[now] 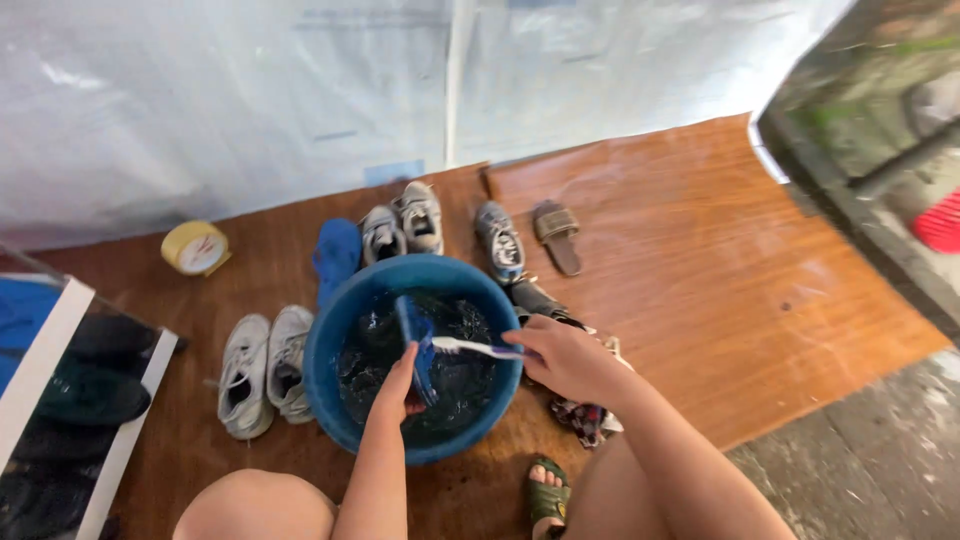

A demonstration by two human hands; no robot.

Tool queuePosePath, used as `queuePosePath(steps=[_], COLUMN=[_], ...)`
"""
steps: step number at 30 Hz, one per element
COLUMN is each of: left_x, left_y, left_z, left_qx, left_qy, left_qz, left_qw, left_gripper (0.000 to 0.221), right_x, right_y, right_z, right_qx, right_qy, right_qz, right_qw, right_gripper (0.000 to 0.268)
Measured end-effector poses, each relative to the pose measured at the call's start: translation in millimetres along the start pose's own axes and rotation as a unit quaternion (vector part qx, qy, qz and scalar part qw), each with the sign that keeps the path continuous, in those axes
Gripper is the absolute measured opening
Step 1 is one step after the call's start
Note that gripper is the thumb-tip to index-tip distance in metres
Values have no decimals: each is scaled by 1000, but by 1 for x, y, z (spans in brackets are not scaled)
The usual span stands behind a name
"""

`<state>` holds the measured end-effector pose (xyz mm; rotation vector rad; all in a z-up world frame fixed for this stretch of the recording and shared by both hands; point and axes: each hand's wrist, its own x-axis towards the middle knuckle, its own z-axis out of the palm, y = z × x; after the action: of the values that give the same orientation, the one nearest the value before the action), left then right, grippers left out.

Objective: Scrubbing a blue rubber sandal with a toothbrush and water in a bucket

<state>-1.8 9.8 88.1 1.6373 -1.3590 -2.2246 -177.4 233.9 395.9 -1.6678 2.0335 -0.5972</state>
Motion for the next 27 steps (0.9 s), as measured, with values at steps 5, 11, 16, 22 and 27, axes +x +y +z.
queuePosePath(steps=[5, 11, 16, 22, 27], left_x=[-80, -145, -126, -84, -97], left_y=[3, 10, 1, -12, 7], left_z=[27, 16, 22, -4, -5], left_qx=[-201, -330, -429, -523, -566], left_qy=[18, -119, -159, -94, -94], left_qz=[10, 75, 112, 90, 46], left_qw=[979, 933, 882, 842, 818], left_gripper=[95, 74, 62, 70, 72], right_x=[6, 4, 37, 18, 22], right_y=[10, 3, 84, 35, 43], right_z=[24, 48, 137, 147, 198], right_qx=[-28, -134, -328, -137, -138], right_qy=[36, 40, 173, 71, 1], right_qz=[33, 95, 44, -14, 31], right_qw=[998, 986, 928, 988, 990], right_gripper=[35, 37, 32, 53, 55])
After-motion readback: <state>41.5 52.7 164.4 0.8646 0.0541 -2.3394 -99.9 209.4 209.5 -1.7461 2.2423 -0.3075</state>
